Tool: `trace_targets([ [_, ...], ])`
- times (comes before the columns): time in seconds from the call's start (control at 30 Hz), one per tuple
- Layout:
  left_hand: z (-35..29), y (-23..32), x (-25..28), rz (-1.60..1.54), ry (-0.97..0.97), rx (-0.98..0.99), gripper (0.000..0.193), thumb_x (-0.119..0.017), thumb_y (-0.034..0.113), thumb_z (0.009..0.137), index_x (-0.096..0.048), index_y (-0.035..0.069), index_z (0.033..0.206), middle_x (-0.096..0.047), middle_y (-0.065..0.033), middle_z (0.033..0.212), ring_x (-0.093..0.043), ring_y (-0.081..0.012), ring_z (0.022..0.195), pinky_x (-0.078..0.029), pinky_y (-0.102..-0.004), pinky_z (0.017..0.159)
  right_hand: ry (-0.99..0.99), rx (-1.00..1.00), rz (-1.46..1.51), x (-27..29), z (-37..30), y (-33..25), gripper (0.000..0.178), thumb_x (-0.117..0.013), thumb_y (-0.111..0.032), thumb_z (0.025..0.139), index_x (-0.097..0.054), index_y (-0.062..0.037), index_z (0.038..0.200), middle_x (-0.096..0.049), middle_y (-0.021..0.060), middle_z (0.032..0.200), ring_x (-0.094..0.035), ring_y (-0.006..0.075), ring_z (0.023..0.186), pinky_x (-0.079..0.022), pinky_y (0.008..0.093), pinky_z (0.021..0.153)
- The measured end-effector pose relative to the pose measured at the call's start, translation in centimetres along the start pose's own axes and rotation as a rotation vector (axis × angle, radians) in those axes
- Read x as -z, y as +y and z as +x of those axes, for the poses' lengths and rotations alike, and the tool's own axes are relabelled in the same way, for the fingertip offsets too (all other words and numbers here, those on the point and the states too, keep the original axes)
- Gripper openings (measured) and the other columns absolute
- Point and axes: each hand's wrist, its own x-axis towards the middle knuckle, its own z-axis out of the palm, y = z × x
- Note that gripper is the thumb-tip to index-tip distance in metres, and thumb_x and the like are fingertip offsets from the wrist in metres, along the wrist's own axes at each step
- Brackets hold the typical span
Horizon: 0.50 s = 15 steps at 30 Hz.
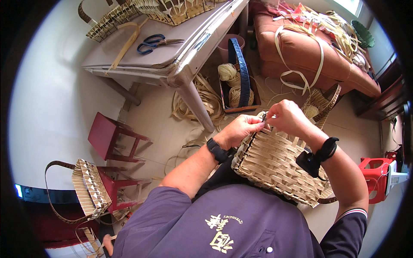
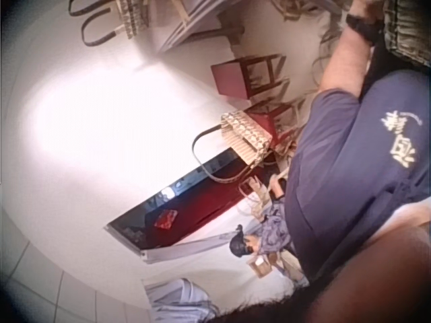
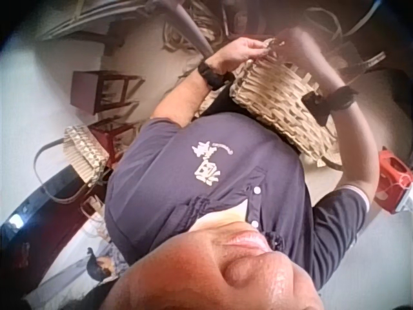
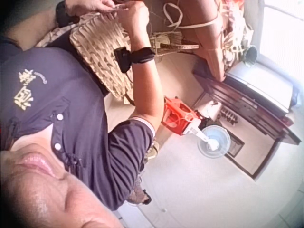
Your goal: The person weaves a basket by hand, threading strips of material through the existing frame and securing them to the top edge.
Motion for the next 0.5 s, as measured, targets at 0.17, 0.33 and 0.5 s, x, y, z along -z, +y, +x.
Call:
trace_targets([
  [0.17, -0.1, -0.3, 0.4, -0.057, 0.014, 0.002, 0.025, -0.069, 0.021, 0.103, -0.075, -0.001, 0.112, -0.073, 0.0011, 0.101, -0.062, -0.0058, 0.089, -0.050, -0.0241, 0.085, -0.218, -0.060, 0.254, -0.8, -0.2, 0.1, 0.017, -0.073, -0.016, 0.080, -0.079, -0.0016, 0.088, -0.071, 0.0113, 0.064, -0.070, 0.0201, 0.060, -0.056, 0.0355, 0.064],
  [0.33, -0.2, -0.5, 0.8, 0.028, 0.053, 0.016, 0.024, -0.070, 0.022, 0.103, -0.076, -0.001, 0.108, -0.072, 0.0016, 0.097, -0.060, -0.0055, 0.086, -0.048, -0.0237, 0.082, -0.161, 0.002, 0.228, -1.2, 0.3, 0.5, 0.014, -0.075, -0.015, 0.078, -0.077, -0.0014, 0.080, -0.070, 0.0107, 0.065, -0.067, 0.0198, 0.056, -0.053, 0.0336, 0.057],
  [0.5, -0.2, 0.8, 1.7, 0.539, 0.074, -0.059, 0.026, -0.074, 0.023, 0.099, -0.076, -0.001, 0.110, -0.069, 0.0023, 0.093, -0.057, -0.0058, 0.084, -0.048, -0.0265, 0.077, -0.128, 0.117, -0.103, 0.4, 0.6, -0.2, 0.022, -0.079, -0.031, 0.072, -0.079, -0.0095, 0.076, -0.071, 0.0119, 0.069, -0.071, 0.0294, 0.066, -0.057, 0.0402, 0.064],
])
